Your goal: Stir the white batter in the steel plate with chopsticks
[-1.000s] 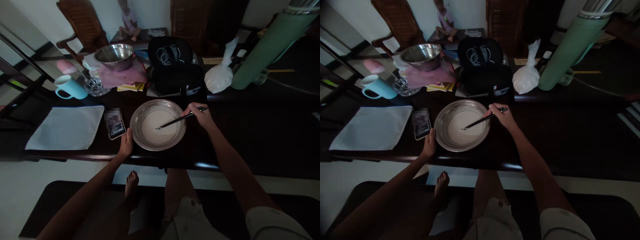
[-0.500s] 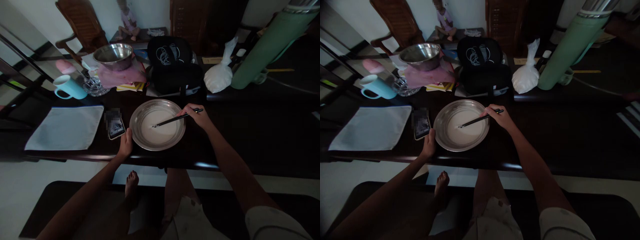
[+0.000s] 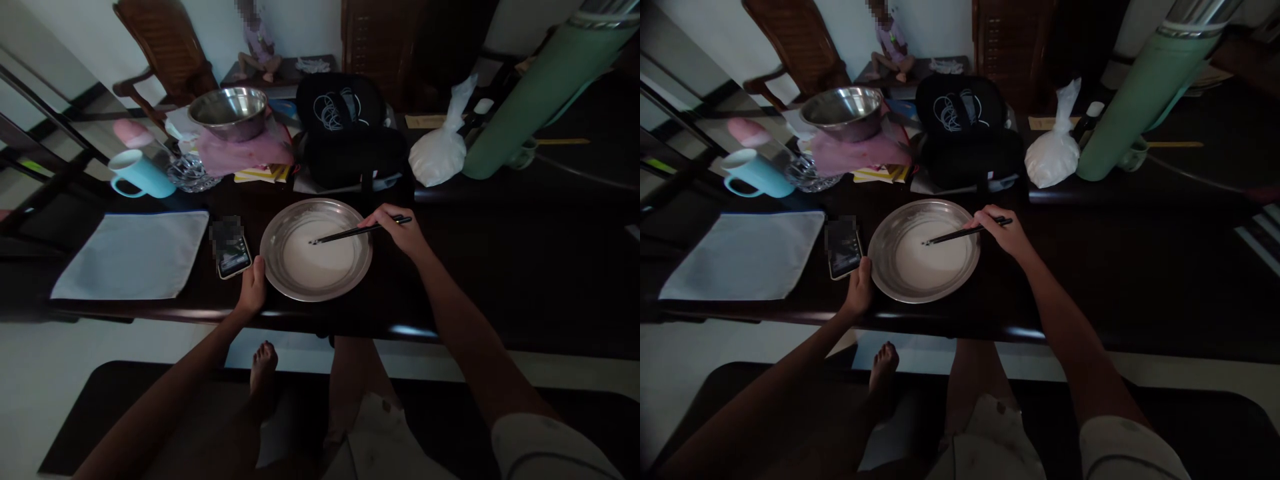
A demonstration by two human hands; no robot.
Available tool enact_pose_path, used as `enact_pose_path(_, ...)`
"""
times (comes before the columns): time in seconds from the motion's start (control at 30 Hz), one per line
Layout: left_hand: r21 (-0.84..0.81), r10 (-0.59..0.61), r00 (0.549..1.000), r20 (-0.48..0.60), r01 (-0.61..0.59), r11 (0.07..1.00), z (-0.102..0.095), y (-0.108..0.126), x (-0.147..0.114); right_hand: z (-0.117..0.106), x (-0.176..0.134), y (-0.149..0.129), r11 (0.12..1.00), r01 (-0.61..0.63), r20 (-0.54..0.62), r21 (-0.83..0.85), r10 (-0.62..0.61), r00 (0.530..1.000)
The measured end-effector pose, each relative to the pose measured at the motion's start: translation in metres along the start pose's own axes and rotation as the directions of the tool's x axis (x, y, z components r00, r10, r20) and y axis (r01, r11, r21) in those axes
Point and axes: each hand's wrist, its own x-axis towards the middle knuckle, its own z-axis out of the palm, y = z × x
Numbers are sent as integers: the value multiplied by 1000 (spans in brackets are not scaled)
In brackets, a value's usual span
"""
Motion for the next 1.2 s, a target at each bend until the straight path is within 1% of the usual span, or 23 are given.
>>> enact_pose_path(0.1, 29, 25, 1000, 14, -26, 999, 0, 1, 0, -1, 0, 0, 999, 3, -62, 52, 0, 998)
enact_pose_path(0.17, 59, 49, 998, 25, -51, 997, 0, 1, 0, 0, -1, 0, 998, -6, -32, 56, 8, 999)
enact_pose_path(0.27, 80, 59, 998, 26, -61, 995, -1, 0, 1, 1, -1, 0, 1000, -15, 56, 23, 14, 998)
enact_pose_path(0.3, 78, 58, 998, 24, -60, 995, -1, 0, 1, 1, -1, 0, 1000, -9, 61, 14, 8, 998)
enact_pose_path(0.33, 74, 55, 998, 21, -57, 996, -1, -1, 1, 1, -1, 0, 1000, 0, 47, 10, 0, 999)
enact_pose_path(0.43, 50, 35, 999, 11, -35, 998, 0, -1, 1, -1, 0, 0, 999, 3, -53, 33, -2, 999)
enact_pose_path(0.5, 45, 29, 999, 19, -29, 999, -1, -1, 1, 0, 0, -1, 998, -13, -74, 59, 17, 997)
enact_pose_path(0.63, 61, 59, 998, 23, -61, 996, -1, 0, 0, 2, -1, -2, 999, -33, 22, 41, 32, 999)
enact_pose_path(0.7, 65, 62, 998, 21, -64, 996, -1, 1, 0, 2, -1, -2, 999, -22, 32, 23, 21, 999)
enact_pose_path(0.8, 75, 54, 998, 30, -56, 996, -1, 2, 0, 0, 0, -1, 999, -6, -37, 38, 7, 999)
enact_pose_path(0.87, 74, 46, 998, 32, -48, 996, -1, 2, 0, 0, 0, 0, 998, -16, -66, 64, 20, 998)
enact_pose_path(0.9, 67, 38, 999, 32, -40, 997, -1, 2, 0, 0, 0, 1, 997, -26, -58, 69, 30, 998)
enact_pose_path(1.0, 43, 17, 1000, 23, -18, 999, -1, 2, 0, 1, 0, 2, 999, -33, 21, 39, 32, 999)
enact_pose_path(1.07, 35, 14, 1000, 19, -14, 999, -1, 1, 0, 1, 0, 1, 1000, -16, 35, 11, 16, 999)
enact_pose_path(1.2, 23, 9, 1000, 12, -9, 1000, 0, 0, 0, -1, 1, 1, 999, -15, -75, 39, 17, 997)
